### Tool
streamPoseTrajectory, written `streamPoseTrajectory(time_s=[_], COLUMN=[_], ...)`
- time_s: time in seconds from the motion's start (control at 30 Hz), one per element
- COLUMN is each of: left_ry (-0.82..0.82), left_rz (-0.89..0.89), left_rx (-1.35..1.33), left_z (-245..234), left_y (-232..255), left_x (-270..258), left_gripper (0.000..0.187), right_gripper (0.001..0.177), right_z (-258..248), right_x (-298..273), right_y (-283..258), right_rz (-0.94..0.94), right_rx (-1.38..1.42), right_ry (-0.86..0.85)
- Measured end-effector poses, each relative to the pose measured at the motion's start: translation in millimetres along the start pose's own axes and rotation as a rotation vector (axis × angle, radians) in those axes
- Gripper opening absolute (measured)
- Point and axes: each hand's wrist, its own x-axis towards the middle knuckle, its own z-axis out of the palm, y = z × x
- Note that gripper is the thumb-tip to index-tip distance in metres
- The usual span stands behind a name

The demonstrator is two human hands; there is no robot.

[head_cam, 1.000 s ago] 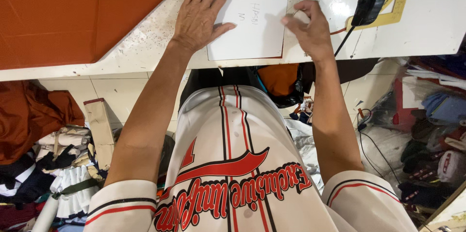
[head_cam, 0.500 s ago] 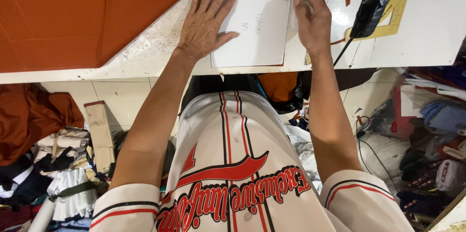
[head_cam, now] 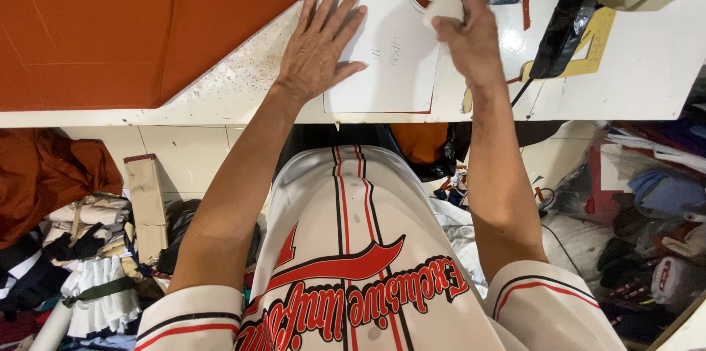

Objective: The person marks fabric using a white chalk-like tool and a paper template, then cuts out pieces of orange fabric using scissors and an electric fabric cutter.

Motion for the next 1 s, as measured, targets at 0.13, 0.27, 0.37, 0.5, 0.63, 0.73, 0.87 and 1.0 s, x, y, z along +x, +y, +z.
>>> streamPoseTrajectory(time_s=[0.13, 0.27, 0.37, 0.5, 0.63, 0.73, 0.87, 1.0], left_ry=[-0.064, -0.06, -0.055, -0.107, -0.183, -0.124, -0.215, -0.175], left_rz=[0.006, 0.023, 0.007, -0.044, -0.058, -0.065, -0.105, -0.097], left_rx=[-0.005, -0.004, -0.015, -0.059, -0.05, -0.094, -0.023, -0.005], left_z=[-8.3, -17.2, -25.0, -31.2, -34.3, -35.1, -35.2, -36.2], left_y=[1.0, 0.9, 4.7, 7.8, 7.4, 8.3, 11.3, 13.7], left_x=[6.7, 13.8, 15.6, 19.3, 20.7, 23.4, 26.7, 27.8], left_gripper=[0.097, 0.097, 0.096, 0.09, 0.089, 0.097, 0.097, 0.096], right_gripper=[0.03, 0.031, 0.023, 0.017, 0.014, 0.018, 0.013, 0.01], right_z=[27.5, 76.9, 100.0, 109.9, 116.1, 123.6, 116.5, 81.0], right_x=[38.5, 68.1, 76.3, 79.9, 78.9, 77.8, 79.1, 77.4], right_y=[-13.7, -31.8, -44.8, -56.5, -60.6, -57.1, -41.9, -25.3], right_rz=[-0.133, -0.434, -0.456, -0.456, -0.345, -0.623, -0.692, -0.825], right_rx=[0.148, -0.144, -0.313, -0.318, -0.291, -0.465, -0.652, -0.763], right_ry=[-0.014, -0.007, 0.005, -0.024, -0.096, -0.011, -0.019, 0.038])
